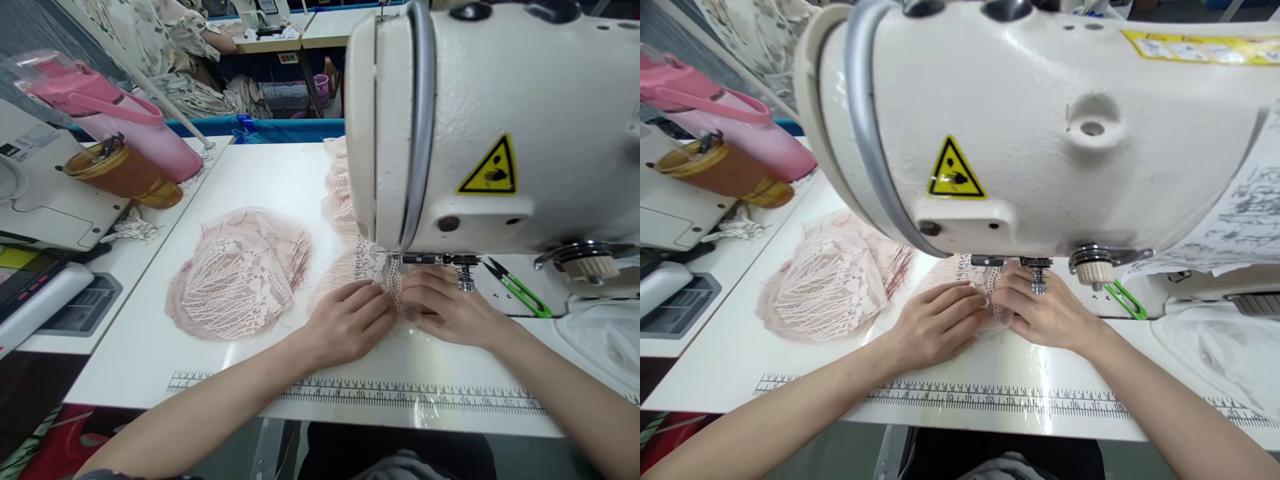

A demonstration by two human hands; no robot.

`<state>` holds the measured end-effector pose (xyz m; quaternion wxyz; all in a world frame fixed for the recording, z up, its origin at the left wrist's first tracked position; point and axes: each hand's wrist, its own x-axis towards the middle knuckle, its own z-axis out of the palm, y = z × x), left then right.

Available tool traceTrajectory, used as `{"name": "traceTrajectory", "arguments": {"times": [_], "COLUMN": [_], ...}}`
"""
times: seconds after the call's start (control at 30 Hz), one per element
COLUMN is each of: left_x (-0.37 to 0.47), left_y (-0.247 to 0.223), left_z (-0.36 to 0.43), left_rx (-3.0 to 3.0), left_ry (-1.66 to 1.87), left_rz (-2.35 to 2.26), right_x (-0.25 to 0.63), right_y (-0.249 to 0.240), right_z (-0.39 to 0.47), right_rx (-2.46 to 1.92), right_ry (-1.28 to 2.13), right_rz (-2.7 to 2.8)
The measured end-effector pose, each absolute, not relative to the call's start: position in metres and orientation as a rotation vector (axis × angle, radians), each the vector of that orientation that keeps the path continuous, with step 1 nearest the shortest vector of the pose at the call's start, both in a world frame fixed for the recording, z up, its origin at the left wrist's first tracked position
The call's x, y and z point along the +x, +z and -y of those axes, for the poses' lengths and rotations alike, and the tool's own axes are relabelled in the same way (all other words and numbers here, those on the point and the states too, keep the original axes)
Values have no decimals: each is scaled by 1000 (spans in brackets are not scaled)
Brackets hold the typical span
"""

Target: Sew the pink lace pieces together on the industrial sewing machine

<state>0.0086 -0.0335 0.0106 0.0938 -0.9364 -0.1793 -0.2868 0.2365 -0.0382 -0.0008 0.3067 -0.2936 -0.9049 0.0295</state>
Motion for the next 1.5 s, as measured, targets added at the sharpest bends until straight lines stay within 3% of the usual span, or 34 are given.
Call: {"name": "traceTrajectory", "arguments": {"times": [0.83,1.5], "left_x": [7,7], "left_y": [6,13], "left_z": [42,37], "left_rx": [-2693,-2635], "left_ry": [-935,-905], "left_rz": [444,558], "right_x": [241,239], "right_y": [-1,-4], "right_z": [35,42], "right_rx": [-691,-816], "right_ry": [281,154], "right_rz": [2421,2448]}}
